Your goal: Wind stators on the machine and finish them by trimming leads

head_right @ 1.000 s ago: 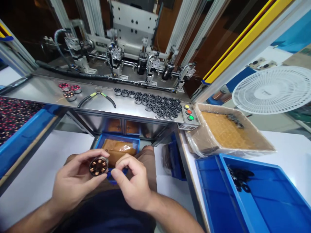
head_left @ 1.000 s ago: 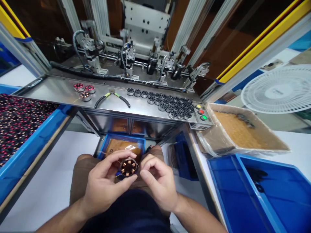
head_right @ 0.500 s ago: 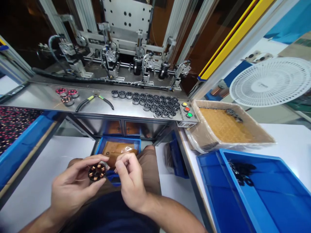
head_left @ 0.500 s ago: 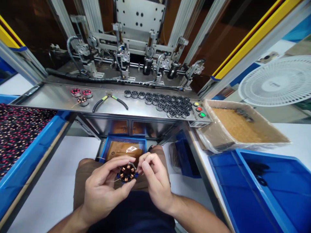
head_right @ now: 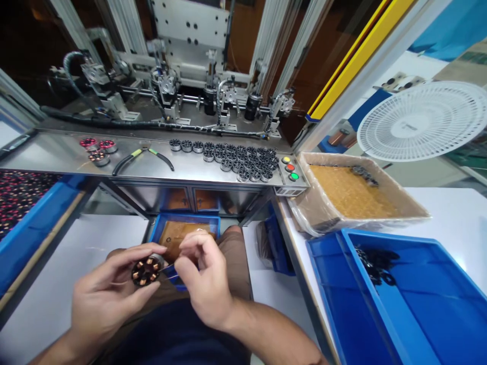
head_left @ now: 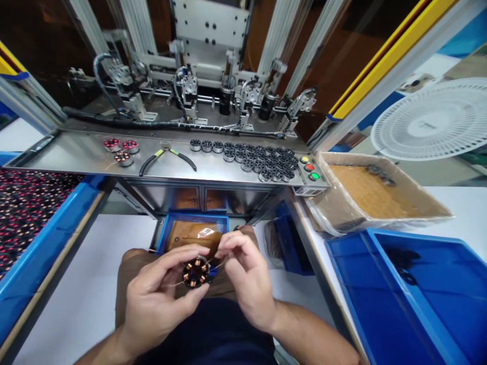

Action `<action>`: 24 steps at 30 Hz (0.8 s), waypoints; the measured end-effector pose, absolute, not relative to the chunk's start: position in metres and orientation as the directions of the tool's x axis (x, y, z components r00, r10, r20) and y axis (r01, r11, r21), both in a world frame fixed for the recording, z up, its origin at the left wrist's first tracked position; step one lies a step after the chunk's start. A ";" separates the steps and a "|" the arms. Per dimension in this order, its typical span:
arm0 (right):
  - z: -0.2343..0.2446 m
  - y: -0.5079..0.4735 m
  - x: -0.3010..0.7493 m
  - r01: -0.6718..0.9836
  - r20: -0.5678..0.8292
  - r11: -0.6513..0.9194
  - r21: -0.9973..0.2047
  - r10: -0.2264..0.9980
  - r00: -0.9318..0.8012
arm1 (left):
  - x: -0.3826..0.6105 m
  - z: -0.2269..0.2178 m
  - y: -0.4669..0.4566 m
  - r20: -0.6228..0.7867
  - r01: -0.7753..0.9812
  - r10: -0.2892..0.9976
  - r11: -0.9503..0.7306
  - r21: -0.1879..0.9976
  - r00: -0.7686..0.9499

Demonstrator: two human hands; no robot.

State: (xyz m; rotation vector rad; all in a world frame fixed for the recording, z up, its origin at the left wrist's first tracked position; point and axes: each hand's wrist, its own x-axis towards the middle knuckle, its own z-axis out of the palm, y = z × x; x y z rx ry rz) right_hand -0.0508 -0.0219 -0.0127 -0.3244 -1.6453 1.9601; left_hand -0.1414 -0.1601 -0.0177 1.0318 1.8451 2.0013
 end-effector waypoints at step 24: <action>0.000 -0.019 -0.046 -0.363 0.429 0.229 -0.903 0.480 -0.765 | -0.142 -0.015 -0.161 0.482 0.529 0.566 -0.093 0.843 -0.669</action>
